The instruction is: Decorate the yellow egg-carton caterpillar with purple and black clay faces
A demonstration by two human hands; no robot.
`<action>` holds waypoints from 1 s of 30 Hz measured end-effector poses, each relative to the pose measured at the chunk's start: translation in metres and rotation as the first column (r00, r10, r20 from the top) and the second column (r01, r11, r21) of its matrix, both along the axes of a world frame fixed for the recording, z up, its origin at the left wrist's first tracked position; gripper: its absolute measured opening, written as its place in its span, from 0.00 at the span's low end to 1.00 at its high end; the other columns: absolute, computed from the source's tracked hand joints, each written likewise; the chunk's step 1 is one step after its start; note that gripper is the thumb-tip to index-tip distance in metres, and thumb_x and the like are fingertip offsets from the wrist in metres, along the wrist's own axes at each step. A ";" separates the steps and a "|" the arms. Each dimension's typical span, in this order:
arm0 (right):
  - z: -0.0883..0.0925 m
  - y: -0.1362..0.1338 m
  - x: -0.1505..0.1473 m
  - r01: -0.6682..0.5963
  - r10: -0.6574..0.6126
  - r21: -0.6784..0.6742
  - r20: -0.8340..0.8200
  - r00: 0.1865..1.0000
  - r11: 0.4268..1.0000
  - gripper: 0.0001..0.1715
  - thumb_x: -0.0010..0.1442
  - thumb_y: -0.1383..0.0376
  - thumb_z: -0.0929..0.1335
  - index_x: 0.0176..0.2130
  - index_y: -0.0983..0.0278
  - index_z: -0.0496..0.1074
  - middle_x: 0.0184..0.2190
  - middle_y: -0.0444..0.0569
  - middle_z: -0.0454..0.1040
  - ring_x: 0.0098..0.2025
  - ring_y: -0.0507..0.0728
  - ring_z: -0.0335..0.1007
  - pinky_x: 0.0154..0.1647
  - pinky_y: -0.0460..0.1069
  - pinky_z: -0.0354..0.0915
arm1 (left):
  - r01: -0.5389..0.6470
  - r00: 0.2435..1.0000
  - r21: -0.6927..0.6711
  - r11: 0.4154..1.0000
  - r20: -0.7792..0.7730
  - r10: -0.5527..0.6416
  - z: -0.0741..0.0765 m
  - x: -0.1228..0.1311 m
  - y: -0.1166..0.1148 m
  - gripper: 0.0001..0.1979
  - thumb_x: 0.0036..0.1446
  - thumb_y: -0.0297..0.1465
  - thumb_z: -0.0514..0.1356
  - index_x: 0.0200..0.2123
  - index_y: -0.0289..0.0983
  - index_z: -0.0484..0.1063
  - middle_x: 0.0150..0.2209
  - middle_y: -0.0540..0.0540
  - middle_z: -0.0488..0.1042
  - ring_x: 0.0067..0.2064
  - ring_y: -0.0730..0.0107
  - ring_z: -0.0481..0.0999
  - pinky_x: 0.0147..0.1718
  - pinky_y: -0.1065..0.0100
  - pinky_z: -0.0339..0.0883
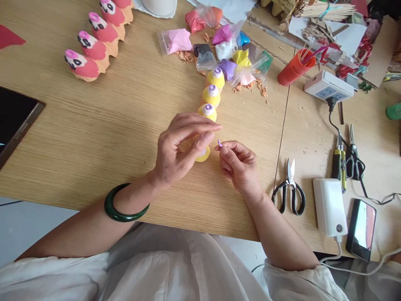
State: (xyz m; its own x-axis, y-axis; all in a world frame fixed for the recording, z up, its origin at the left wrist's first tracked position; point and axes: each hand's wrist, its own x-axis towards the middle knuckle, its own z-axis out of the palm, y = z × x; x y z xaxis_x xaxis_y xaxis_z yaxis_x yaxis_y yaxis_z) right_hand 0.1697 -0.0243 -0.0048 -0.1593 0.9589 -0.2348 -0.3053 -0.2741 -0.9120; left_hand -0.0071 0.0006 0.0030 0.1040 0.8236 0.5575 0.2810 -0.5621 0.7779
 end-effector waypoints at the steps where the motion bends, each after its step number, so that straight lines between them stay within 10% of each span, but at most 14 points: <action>1: 0.001 0.000 0.000 0.024 -0.024 0.017 0.021 0.999 1.000 0.17 0.60 0.51 0.79 0.37 0.62 0.80 0.19 0.35 0.61 0.18 0.45 0.47 0.15 0.43 0.47 | -0.012 1.000 0.044 0.999 -0.005 0.012 0.000 -0.001 0.001 0.10 0.76 0.36 0.60 0.50 0.47 0.83 0.48 0.51 0.86 0.53 0.64 0.83 0.55 0.54 0.79; 12: -0.021 0.004 0.002 0.064 -0.193 0.316 0.399 0.896 0.947 0.18 0.64 0.49 0.76 0.38 0.61 0.80 0.25 0.41 0.72 0.24 0.48 0.56 0.25 0.47 0.53 | -0.044 0.983 0.141 0.989 -0.170 0.068 -0.008 -0.023 0.023 0.12 0.79 0.39 0.56 0.53 0.48 0.80 0.48 0.57 0.84 0.48 0.71 0.81 0.49 0.59 0.78; 30: -0.010 -0.002 -0.004 -0.072 -0.244 0.538 0.493 0.835 0.840 0.06 0.67 0.61 0.73 0.41 0.61 0.80 0.22 0.36 0.67 0.21 0.46 0.51 0.23 0.45 0.54 | 0.033 0.934 0.241 0.970 -0.352 0.056 -0.007 -0.024 -0.001 0.06 0.69 0.31 0.67 0.46 0.44 0.84 0.42 0.50 0.87 0.49 0.63 0.83 0.63 0.52 0.74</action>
State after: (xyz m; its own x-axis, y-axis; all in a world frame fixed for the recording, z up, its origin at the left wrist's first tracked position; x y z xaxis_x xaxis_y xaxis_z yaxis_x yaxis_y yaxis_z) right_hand 0.1658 -0.0266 -0.0152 -0.0741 0.9582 0.2762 0.2614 0.2860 -0.9219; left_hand -0.0314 -0.0004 -0.0043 0.3220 0.6724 0.6665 0.5197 -0.7140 0.4692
